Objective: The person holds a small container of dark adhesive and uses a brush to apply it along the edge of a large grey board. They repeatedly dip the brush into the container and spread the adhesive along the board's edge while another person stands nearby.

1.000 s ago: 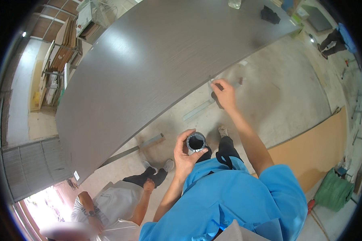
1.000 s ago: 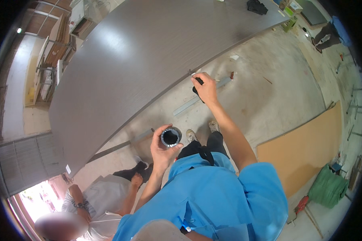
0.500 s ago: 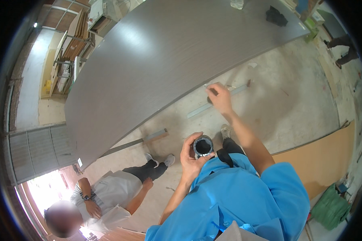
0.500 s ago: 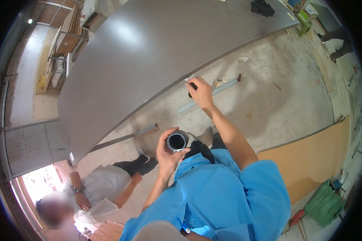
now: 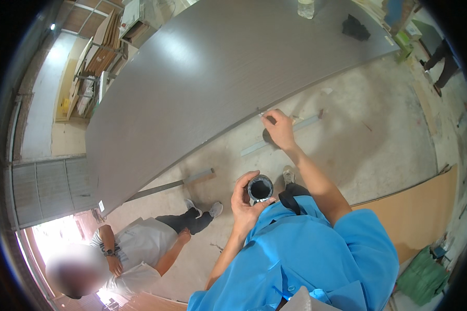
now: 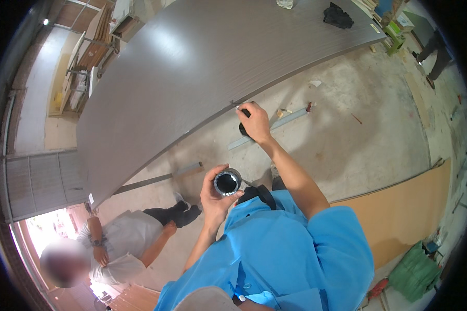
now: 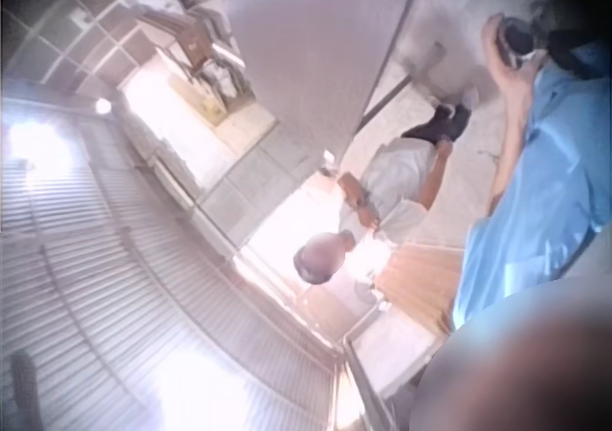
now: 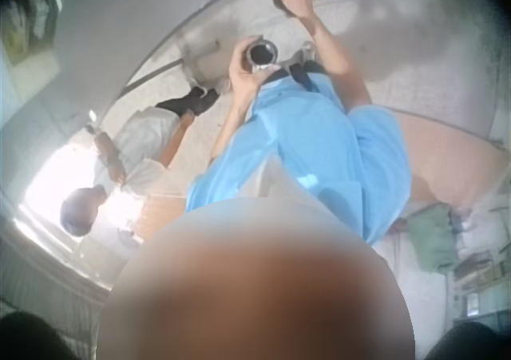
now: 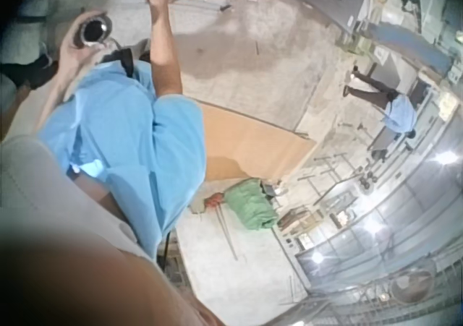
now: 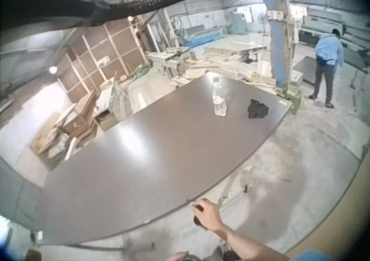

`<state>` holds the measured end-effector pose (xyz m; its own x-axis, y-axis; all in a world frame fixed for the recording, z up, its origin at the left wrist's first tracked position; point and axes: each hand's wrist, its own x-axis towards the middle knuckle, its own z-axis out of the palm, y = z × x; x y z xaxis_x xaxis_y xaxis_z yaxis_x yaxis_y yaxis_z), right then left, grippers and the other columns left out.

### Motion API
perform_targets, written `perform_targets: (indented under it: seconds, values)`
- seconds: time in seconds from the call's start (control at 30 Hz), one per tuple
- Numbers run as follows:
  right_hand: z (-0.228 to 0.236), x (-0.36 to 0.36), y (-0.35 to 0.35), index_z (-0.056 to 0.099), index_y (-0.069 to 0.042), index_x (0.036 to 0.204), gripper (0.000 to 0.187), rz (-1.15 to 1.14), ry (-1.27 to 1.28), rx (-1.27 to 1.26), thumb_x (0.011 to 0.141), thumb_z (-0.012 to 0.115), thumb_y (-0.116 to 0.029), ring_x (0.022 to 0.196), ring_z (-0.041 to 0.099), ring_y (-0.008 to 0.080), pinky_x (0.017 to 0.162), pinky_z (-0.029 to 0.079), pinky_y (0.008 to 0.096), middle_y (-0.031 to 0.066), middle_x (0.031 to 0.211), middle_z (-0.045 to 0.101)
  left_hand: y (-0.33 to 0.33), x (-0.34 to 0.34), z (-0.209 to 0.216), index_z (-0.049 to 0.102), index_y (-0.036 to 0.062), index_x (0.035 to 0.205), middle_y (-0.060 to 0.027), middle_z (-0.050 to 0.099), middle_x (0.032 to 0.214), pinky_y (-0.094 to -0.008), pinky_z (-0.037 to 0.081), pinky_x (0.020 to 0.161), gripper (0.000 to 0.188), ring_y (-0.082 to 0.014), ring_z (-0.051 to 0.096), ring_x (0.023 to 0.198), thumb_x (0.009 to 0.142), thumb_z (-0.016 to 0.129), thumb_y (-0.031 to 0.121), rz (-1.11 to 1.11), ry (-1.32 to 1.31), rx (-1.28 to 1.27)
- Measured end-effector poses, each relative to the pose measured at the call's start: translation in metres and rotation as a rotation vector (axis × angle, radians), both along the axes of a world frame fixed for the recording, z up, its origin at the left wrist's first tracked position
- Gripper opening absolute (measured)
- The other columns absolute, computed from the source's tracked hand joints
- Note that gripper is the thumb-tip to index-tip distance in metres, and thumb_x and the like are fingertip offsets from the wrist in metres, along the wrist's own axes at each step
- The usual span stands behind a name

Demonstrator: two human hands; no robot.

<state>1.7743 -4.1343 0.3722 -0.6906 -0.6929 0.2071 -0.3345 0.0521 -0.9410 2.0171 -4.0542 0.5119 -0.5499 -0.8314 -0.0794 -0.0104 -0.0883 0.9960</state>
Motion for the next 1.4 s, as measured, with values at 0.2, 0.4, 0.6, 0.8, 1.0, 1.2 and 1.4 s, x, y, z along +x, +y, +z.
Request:
perform_targets:
  seconds: [0.2,0.4,0.6,0.8,1.0,1.2,1.4]
  values:
    - [0.000,-0.037,0.013,0.075,-0.001,0.100,0.015,-0.262,-0.045,0.041,0.094,0.079,-0.014,0.091,0.073,0.0303,0.082,0.056,0.0398,0.0155,0.100,0.076,0.001,0.001,0.000,0.058,0.0028,0.145,-0.0097,0.058,0.146,-0.0360,0.051,0.113,0.081,-0.0212,0.062,0.130,0.074,0.095,-0.006,-0.014,0.003,-0.043]
    - [-0.002,-0.005,0.010,0.074,-0.001,0.101,0.015,-0.013,-0.047,0.071,0.095,0.078,-0.014,0.088,0.073,0.0278,0.081,0.056,0.0383,0.0133,0.098,0.075,-0.001,-0.001,0.001,0.058,0.0024,0.146,-0.0098,0.057,0.143,-0.0356,0.052,0.112,0.082,-0.0213,0.063,0.129,0.073,0.094,-0.009,-0.028,0.019,-0.042]
    - [-0.004,-0.047,0.021,0.076,-0.001,0.100,0.014,-0.242,-0.116,0.046,0.095,0.079,-0.014,0.090,0.074,0.0287,0.082,0.057,0.0390,0.0134,0.097,0.077,0.001,0.001,-0.001,0.059,0.0040,0.144,-0.0088,0.059,0.149,-0.0354,0.050,0.113,0.081,-0.0200,0.061,0.132,0.073,0.097,-0.002,-0.029,0.002,-0.013]
    - [-0.005,-0.047,0.024,0.073,-0.001,0.101,0.016,-0.076,-0.084,0.032,0.095,0.079,-0.015,0.085,0.073,0.0298,0.078,0.056,0.0401,0.0139,0.097,0.076,-0.001,-0.003,-0.002,0.059,0.0028,0.145,-0.0097,0.057,0.146,-0.0355,0.052,0.112,0.081,-0.0206,0.062,0.130,0.074,0.095,-0.007,-0.055,0.006,-0.028]
    - [-0.008,-0.061,0.023,0.076,-0.002,0.105,0.020,-0.223,0.019,0.040,0.095,0.080,-0.019,0.082,0.073,0.0265,0.078,0.056,0.0376,0.0160,0.095,0.078,-0.002,-0.003,-0.002,0.059,0.0021,0.146,-0.0101,0.057,0.144,-0.0356,0.052,0.113,0.082,-0.0213,0.062,0.129,0.073,0.094,-0.009,-0.065,0.027,-0.064]
    - [-0.005,-0.088,0.035,0.076,-0.002,0.104,0.018,-0.277,-0.061,0.085,0.096,0.079,-0.017,0.077,0.071,0.0231,0.076,0.055,0.0373,0.0119,0.086,0.076,0.003,-0.003,-0.007,0.059,0.0022,0.145,-0.0101,0.057,0.144,-0.0355,0.051,0.114,0.081,-0.0217,0.061,0.130,0.073,0.093,-0.010,-0.032,0.006,-0.029]
    - [-0.010,-0.083,0.028,0.075,-0.002,0.101,0.018,-0.187,0.027,0.106,0.094,0.079,-0.018,0.085,0.075,0.0327,0.080,0.056,0.0410,0.0177,0.090,0.077,0.003,-0.008,-0.010,0.058,0.0037,0.144,-0.0090,0.062,0.143,-0.0354,0.052,0.109,0.080,-0.0196,0.063,0.126,0.075,0.098,0.001,-0.027,-0.003,-0.054]
